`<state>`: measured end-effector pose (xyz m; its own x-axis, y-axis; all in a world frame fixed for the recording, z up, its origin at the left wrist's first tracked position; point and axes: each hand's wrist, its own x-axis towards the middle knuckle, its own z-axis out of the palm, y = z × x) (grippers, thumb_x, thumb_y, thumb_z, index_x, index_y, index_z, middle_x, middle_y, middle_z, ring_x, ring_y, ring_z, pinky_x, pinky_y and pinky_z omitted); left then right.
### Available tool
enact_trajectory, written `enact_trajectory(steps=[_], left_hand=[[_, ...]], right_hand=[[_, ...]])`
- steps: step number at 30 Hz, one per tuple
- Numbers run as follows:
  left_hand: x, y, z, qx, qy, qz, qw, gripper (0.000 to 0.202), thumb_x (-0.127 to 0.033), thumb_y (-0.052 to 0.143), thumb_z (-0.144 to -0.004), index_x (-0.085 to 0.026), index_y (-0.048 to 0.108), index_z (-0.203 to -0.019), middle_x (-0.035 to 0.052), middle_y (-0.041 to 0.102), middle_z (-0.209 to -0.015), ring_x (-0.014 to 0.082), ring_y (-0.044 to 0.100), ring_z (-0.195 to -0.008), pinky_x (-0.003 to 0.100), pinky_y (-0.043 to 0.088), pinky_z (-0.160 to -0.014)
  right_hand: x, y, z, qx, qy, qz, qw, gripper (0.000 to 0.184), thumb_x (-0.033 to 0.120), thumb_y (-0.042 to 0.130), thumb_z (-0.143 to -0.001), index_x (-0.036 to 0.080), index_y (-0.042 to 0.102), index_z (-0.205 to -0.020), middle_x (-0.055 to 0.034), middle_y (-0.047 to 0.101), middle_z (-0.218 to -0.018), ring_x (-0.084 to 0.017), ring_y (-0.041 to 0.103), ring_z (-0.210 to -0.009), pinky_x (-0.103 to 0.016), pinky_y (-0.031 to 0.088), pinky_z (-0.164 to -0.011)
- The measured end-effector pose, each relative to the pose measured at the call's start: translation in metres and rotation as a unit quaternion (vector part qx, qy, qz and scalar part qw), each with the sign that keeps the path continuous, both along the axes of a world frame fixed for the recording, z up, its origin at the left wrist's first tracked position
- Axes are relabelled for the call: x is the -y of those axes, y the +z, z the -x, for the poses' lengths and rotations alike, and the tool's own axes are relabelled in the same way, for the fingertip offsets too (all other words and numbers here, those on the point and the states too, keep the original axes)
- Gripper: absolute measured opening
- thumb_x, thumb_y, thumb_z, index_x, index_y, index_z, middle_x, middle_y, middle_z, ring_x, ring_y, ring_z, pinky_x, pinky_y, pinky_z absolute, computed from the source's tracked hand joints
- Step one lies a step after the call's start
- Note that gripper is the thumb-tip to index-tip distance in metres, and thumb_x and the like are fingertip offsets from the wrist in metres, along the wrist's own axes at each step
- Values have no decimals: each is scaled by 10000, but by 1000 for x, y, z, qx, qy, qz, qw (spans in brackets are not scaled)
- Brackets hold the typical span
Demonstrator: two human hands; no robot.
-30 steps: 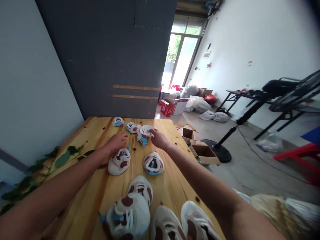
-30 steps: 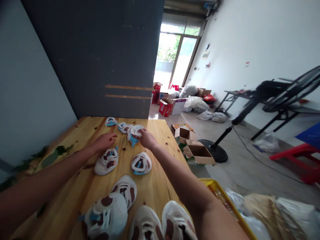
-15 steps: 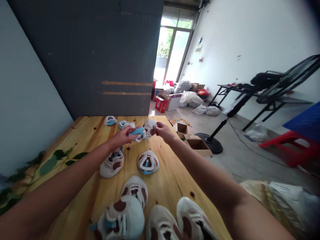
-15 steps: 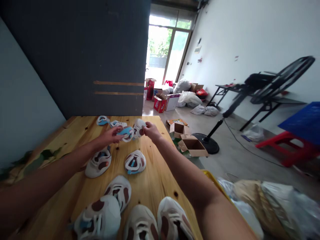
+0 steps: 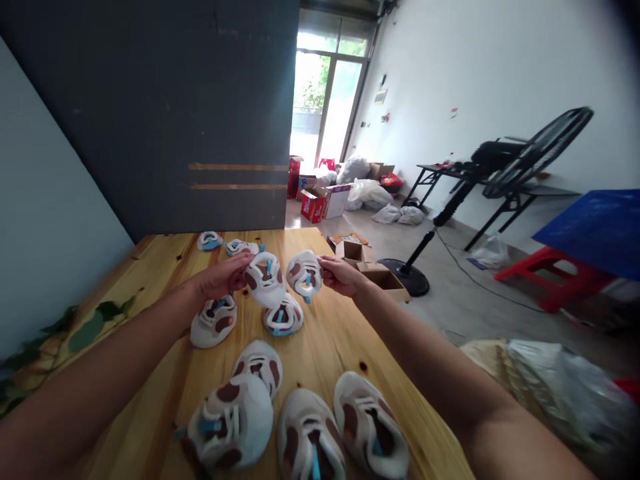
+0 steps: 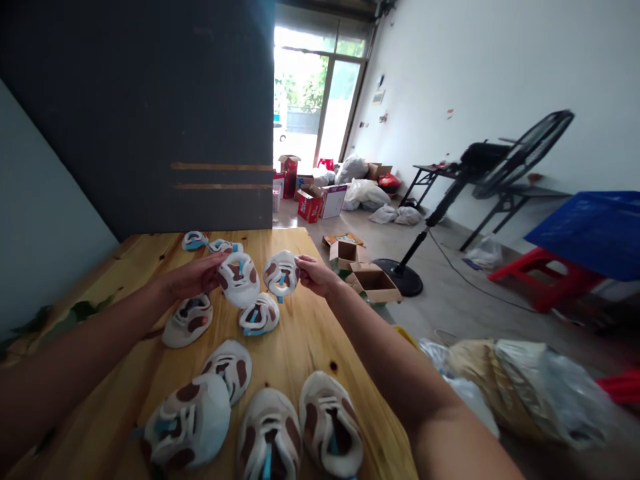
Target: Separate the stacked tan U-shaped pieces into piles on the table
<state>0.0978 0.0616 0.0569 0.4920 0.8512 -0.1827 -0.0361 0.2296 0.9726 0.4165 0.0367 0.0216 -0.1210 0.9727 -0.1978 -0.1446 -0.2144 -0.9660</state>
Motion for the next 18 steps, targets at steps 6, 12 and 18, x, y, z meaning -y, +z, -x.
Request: enact_trajectory(steps=[6, 12, 18], left_hand=[[-6, -3, -2, -81, 5, -41, 996, 357, -559, 630, -898, -212, 615, -982, 36, 713, -837, 116, 608, -602, 176, 362, -441], [-24, -15, 2, -310, 4, -122, 943, 324, -527, 665, -845, -207, 613, -849, 10, 622, -627, 154, 544, -447, 246, 335, -417], [-75, -4, 25, -473, 65, -322, 818, 161, -299, 578, -867, -195, 692, -915, 99, 715, -967, 282, 664, -967, 350, 499, -808]], right_hand=[[3, -6, -20, 84, 12, 28, 996, 352, 414, 746, -833, 220, 456, -786, 108, 353, -570, -51, 263, -454, -152, 209, -414], [8, -36, -15, 249, 8, 14, 968, 237, 392, 690, -854, 200, 562, -797, 55, 496, -570, -95, 423, -473, -198, 309, -441], [-4, -46, -18, 382, -38, -94, 918, 59, 229, 671, -804, 177, 660, -780, -76, 675, -874, -213, 629, -873, -306, 496, -794]])
